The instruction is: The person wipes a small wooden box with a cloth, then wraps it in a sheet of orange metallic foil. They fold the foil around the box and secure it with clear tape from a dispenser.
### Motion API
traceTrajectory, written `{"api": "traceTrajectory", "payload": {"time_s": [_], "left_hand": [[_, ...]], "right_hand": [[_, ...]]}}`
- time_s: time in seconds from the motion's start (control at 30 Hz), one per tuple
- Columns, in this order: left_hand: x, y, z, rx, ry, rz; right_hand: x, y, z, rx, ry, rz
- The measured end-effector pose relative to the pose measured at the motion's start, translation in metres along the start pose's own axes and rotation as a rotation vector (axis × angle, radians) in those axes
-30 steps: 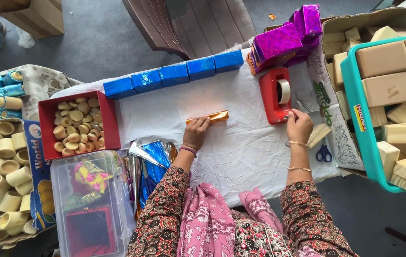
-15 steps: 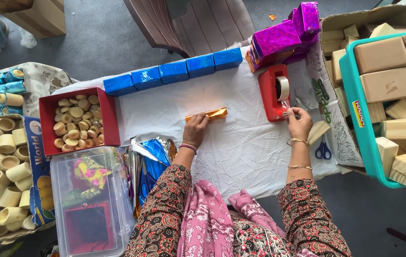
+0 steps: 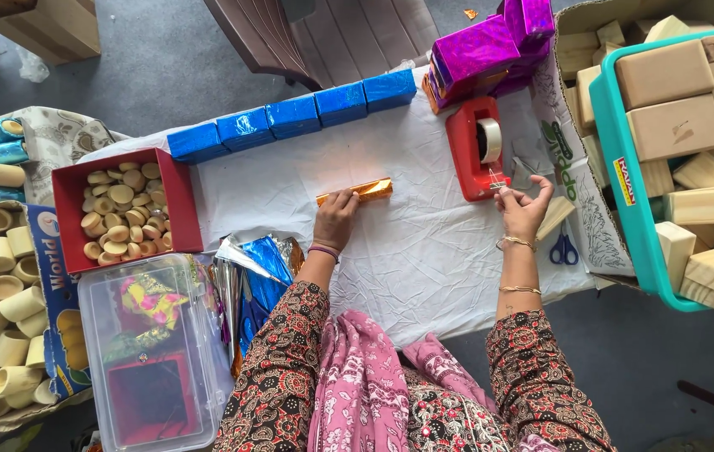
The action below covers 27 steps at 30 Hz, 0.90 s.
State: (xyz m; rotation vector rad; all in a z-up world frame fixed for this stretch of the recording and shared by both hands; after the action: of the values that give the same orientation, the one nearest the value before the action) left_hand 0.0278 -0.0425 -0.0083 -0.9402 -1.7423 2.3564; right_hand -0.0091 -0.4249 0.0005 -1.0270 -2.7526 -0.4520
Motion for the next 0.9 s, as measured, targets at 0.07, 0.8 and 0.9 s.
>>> {"api": "traceTrajectory", "payload": {"time_s": [0.07, 0.8, 0.9], "left_hand": [[-0.001, 0.001, -0.001, -0.002, 0.002, 0.002], [0.006, -0.027, -0.002, 0.115, -0.023, -0.085], [0.006, -0.029, 0.0, 0.104, -0.045, -0.123]], "right_hand": [[-0.005, -0.005, 0.014, -0.033, 0.018, 0.014], [0.107, 0.104, 0.11, 0.19, -0.142, -0.417], [0.119, 0.143, 0.1, 0.196, -0.059, -0.472]]}}
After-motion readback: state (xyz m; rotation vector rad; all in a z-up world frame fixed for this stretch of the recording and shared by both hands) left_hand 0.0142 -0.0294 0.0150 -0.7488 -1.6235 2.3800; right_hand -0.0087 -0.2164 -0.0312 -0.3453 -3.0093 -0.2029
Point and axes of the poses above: each hand's wrist, its own x-axis away from the middle knuckle, its own y-axis out of the palm, z = x × y, the point moved 2 cm from there along -x, towards the middle knuckle, and after that the axes turned 9 degrees about -x, right-handed, at the moved point
